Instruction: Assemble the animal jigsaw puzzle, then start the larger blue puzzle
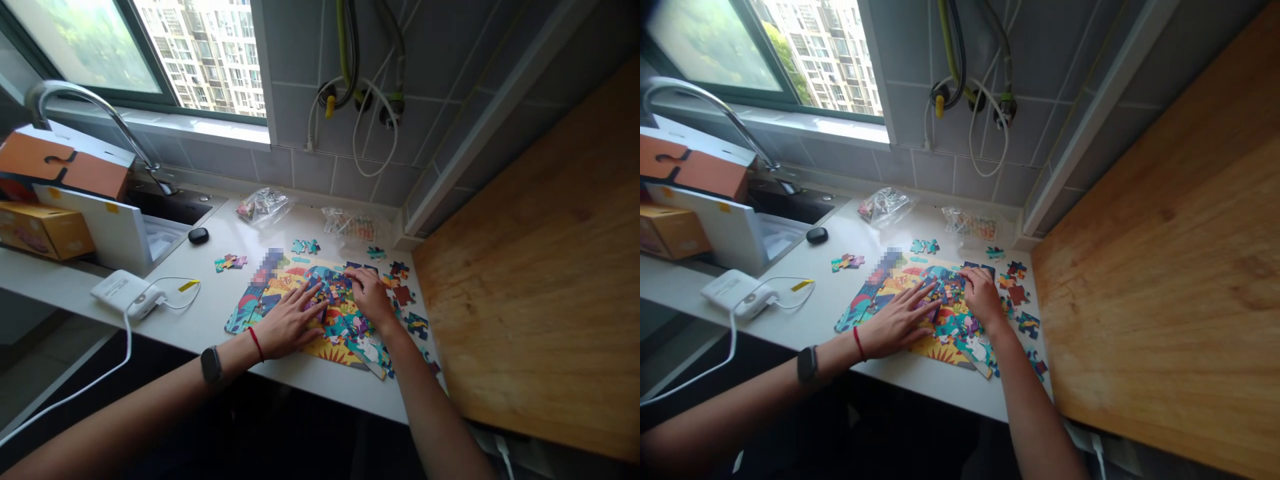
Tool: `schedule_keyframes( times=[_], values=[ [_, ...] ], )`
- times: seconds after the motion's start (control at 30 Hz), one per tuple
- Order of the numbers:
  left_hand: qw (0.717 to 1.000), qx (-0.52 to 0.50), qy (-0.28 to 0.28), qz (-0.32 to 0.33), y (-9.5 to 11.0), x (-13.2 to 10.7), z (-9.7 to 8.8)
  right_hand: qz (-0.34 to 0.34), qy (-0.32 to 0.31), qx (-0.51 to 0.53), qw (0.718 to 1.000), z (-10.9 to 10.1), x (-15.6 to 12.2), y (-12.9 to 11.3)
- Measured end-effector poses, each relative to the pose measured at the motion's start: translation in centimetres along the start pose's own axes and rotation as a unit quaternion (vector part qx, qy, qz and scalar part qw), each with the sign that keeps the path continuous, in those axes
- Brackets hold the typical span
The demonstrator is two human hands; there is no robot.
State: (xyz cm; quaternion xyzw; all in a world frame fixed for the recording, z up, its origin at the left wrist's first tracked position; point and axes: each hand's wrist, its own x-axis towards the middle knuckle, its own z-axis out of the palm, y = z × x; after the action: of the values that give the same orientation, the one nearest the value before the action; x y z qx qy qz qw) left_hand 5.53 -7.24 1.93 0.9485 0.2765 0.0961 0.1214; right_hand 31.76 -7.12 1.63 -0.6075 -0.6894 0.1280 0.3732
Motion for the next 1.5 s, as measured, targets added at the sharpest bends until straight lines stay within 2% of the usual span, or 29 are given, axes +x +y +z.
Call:
schedule_keyframes(
  times=[0.17, 0.3, 0.47, 0.7, 0.77, 0.9, 1.07, 1.27, 1.5],
  values=[
    [0.999, 0.042, -0.029, -0.003, -0.3, 0.4, 0.6, -0.066, -0.098, 0.017, 0.993, 0.1, -0.2, 0.0],
    [0.998, 0.058, -0.038, -0.007, -0.9, -0.3, 0.3, -0.081, -0.121, 0.032, 0.989, 0.2, -0.2, -0.1],
    [0.995, 0.085, -0.036, -0.035, -1.5, -0.1, -0.6, -0.061, -0.120, 0.025, 0.991, 0.2, -0.1, -0.1],
    [0.989, 0.112, -0.026, -0.090, -1.6, 1.0, -2.2, -0.036, -0.047, 0.002, 0.998, 0.3, -0.1, 0.6],
    [0.993, 0.096, -0.033, -0.065, -1.4, 1.6, -2.2, -0.056, -0.061, -0.001, 0.997, 0.3, -0.1, 0.7],
    [0.996, 0.039, -0.062, 0.043, -0.5, 3.2, -1.8, -0.074, -0.096, 0.003, 0.993, 0.4, 0.0, 0.8],
    [0.995, 0.015, -0.075, 0.064, 0.4, 4.0, -1.4, -0.070, -0.105, -0.009, 0.992, 0.5, 0.1, 1.1],
    [0.993, 0.046, -0.096, 0.056, -0.3, 2.3, -1.0, -0.064, -0.106, -0.030, 0.992, 0.5, 0.1, 1.7],
    [0.990, 0.074, -0.117, 0.019, -0.4, -2.0, -0.7, -0.061, -0.100, -0.026, 0.993, 0.6, 0.0, 1.8]
  ],
)
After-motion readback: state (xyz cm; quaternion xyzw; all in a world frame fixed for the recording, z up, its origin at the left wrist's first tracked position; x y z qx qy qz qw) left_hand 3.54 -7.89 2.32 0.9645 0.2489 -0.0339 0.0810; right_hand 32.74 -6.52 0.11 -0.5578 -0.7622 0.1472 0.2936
